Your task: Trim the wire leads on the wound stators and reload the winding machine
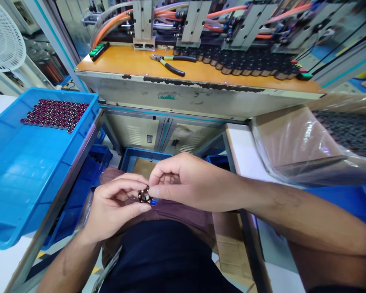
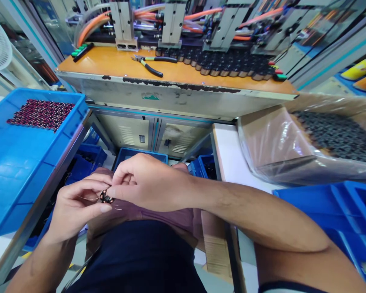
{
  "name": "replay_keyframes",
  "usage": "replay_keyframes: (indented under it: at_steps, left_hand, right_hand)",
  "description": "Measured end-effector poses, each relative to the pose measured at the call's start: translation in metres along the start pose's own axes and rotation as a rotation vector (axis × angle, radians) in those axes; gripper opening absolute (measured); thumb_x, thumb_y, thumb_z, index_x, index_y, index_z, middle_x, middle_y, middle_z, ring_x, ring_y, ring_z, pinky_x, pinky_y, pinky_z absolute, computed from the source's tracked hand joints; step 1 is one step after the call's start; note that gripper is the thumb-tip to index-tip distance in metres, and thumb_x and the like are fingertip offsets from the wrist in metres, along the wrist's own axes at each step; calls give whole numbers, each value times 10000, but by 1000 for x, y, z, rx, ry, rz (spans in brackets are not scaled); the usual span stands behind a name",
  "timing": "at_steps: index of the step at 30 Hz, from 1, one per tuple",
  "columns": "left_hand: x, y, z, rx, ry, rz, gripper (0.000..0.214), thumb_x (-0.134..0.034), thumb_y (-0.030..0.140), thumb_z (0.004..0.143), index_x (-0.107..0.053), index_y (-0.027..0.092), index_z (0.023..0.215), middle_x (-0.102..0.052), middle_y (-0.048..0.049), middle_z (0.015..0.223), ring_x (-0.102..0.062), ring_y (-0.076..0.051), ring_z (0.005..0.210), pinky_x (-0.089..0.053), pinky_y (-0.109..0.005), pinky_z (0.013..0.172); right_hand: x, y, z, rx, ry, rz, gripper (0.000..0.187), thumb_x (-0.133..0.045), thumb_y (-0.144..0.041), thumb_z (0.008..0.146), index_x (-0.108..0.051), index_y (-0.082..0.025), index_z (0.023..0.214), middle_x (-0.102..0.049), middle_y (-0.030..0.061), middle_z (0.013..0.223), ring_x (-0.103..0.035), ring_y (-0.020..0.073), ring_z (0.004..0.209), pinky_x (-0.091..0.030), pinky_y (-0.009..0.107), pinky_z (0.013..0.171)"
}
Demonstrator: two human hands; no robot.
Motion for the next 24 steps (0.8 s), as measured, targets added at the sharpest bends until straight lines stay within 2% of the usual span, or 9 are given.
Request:
replay_keyframes:
  at_steps: [2, 5, 9, 12, 14, 17, 21, 24]
  left_hand:
    - [0, 1, 0, -8, 2, 1, 363, -844, 34, 655, -785, 223, 959, -761, -88, 1010, -746, -184, 875, -633, -245, 746]
    - [1, 0, 0, 1, -5, -8, 357, -846, 35, 653, -785, 218, 953, -757, -86, 1007, -742, -173, 838, -629, -241, 729]
    - [-1, -3, 1, 32, -47, -71, 368, -835, 20, 663, -781, 227, 962, -748, -63, 1018, -735, -146, 866, -613, -209, 771]
    - [-3, -5, 1, 56, -80, -142, 382, -831, 9, 663, -780, 234, 968, -751, -50, 1021, -730, -135, 903, -599, -184, 789]
    - [-3, -6, 1, 79, -79, -161, 380, -836, 10, 655, -783, 231, 960, -751, -48, 1018, -728, -134, 904, -595, -176, 783]
    - [-2, -8, 0, 103, -64, -144, 379, -843, 13, 645, -786, 224, 955, -742, -48, 1026, -729, -136, 886, -595, -184, 784]
    - [-2, -10, -1, 114, -75, -148, 401, -831, 0, 654, -782, 241, 970, -731, -34, 1046, -723, -121, 887, -589, -168, 776]
    - [-3, -11, -1, 124, -86, -168, 415, -821, -11, 662, -780, 248, 984, -730, -28, 1056, -721, -112, 891, -585, -166, 790]
  right_hand:
    - [0, -3, 1, 8, -23, -58, 113, -719, -227, 825, -725, -146, 746, -613, -34, 583, -501, 63, 504, -361, 166, 442]
    - [0, -6, 3, 12, -79, -112, 121, -684, -170, 845, -709, -141, 730, -595, -44, 564, -479, 54, 493, -335, 165, 429]
    - [4, -8, 3, 42, -137, -88, 155, -626, -98, 853, -676, -145, 714, -583, -50, 578, -472, 52, 515, -336, 163, 449]
    - [6, -9, 3, 34, -170, -67, 159, -614, -111, 857, -656, -138, 706, -566, -56, 574, -460, 45, 515, -336, 155, 458]
    - [6, -8, 3, 2, -174, -26, 99, -651, -169, 851, -674, -128, 764, -589, -48, 614, -486, 50, 547, -374, 153, 493]
    - [3, -7, 3, -56, -154, -10, 126, -704, -245, 833, -703, -119, 831, -613, -38, 645, -511, 60, 577, -405, 164, 524]
    - [0, -5, 3, -113, -116, -120, 109, -632, -129, 845, -727, -131, 790, -630, -38, 628, -502, 63, 563, -350, 187, 497]
    - [0, -7, 4, -75, -120, -198, 160, -598, -88, 843, -734, -139, 775, -668, -31, 661, -538, 74, 593, -342, 209, 515]
Point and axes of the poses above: each hand's wrist, its own z-axis towards the middle knuckle, its own x-axis out of the back of the hand, y = z × x, the point moved 6 cm from there along z, towards the middle knuckle
